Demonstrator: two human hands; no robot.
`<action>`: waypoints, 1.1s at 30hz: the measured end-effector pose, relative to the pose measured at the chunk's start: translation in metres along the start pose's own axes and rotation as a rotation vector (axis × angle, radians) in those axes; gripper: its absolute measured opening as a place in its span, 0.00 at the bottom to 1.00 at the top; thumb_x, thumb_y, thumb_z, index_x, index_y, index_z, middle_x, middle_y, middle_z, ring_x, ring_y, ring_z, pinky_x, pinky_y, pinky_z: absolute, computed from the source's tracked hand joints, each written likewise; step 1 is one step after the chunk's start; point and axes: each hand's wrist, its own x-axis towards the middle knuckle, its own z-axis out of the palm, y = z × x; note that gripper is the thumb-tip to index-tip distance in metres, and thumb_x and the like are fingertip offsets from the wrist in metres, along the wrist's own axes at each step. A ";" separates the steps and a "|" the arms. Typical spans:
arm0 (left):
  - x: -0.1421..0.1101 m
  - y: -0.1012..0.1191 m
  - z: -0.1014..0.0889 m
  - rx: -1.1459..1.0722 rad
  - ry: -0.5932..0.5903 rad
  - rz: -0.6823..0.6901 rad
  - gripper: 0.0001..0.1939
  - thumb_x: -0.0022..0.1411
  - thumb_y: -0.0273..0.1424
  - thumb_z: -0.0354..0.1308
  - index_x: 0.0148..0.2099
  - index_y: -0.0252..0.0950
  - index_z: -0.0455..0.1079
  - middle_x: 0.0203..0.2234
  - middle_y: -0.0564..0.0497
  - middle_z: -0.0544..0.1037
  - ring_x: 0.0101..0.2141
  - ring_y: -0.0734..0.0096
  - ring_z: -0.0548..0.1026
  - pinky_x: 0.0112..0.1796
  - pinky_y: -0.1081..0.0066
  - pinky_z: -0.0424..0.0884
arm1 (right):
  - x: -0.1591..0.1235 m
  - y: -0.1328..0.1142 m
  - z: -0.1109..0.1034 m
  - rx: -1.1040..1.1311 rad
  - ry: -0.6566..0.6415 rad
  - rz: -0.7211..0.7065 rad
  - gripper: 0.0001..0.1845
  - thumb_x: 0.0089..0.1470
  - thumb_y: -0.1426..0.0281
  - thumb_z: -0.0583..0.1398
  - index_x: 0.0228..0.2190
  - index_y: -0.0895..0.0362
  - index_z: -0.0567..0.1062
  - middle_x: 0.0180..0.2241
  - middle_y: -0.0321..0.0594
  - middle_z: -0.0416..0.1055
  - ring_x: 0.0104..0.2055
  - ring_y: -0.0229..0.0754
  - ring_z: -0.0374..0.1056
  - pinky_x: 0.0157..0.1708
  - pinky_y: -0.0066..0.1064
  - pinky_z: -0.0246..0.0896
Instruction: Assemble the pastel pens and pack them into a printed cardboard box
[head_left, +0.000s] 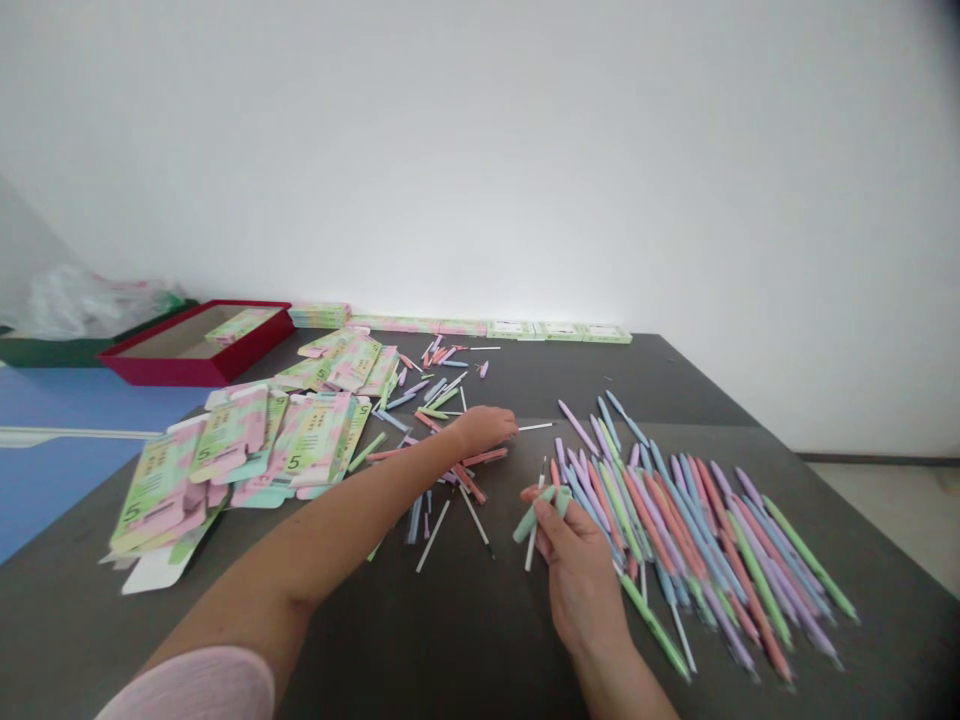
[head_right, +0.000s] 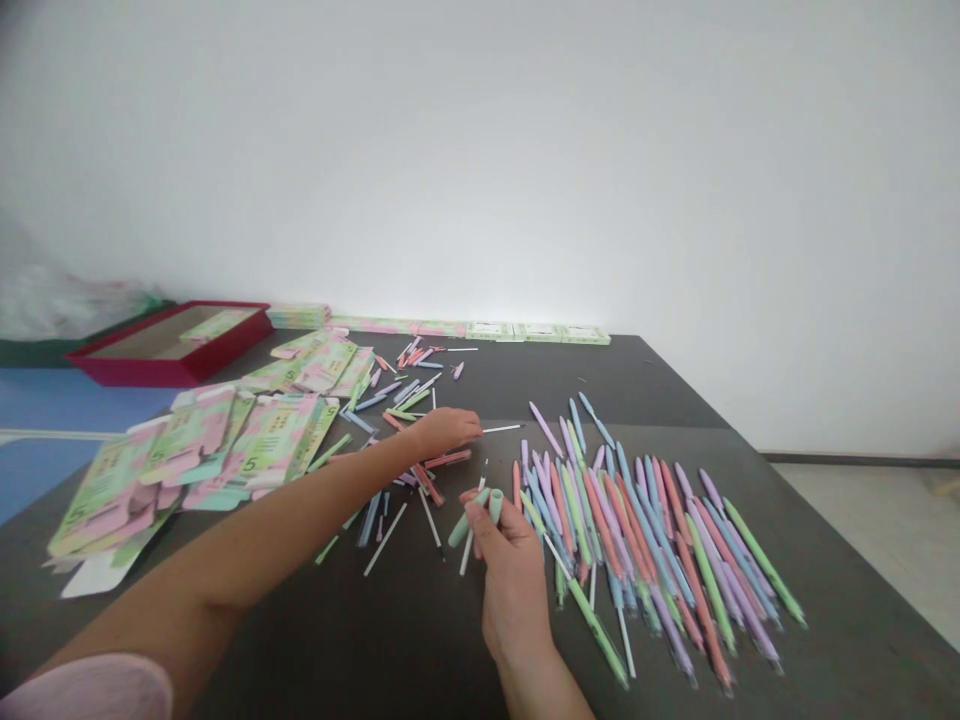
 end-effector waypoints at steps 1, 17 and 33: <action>0.003 -0.001 0.002 0.015 -0.013 0.012 0.09 0.58 0.23 0.52 0.36 0.35 0.73 0.36 0.46 0.75 0.37 0.68 0.73 0.36 0.73 0.66 | 0.000 0.000 0.000 0.002 0.001 0.003 0.13 0.44 0.60 0.65 0.32 0.54 0.78 0.19 0.31 0.61 0.22 0.34 0.50 0.26 0.29 0.45; 0.005 -0.018 -0.001 -0.048 0.030 -0.329 0.14 0.62 0.32 0.48 0.42 0.35 0.74 0.38 0.44 0.76 0.41 0.64 0.73 0.41 0.70 0.65 | 0.000 0.001 0.003 -0.046 0.006 -0.019 0.15 0.45 0.58 0.64 0.31 0.55 0.78 0.19 0.32 0.60 0.22 0.36 0.50 0.26 0.30 0.45; 0.019 -0.008 0.006 -0.424 -0.131 -0.594 0.16 0.62 0.35 0.53 0.50 0.34 0.65 0.46 0.46 0.70 0.42 0.65 0.71 0.41 0.60 0.71 | 0.002 -0.003 0.005 -0.065 0.007 -0.061 0.14 0.45 0.58 0.63 0.29 0.56 0.77 0.16 0.30 0.57 0.20 0.34 0.48 0.23 0.29 0.43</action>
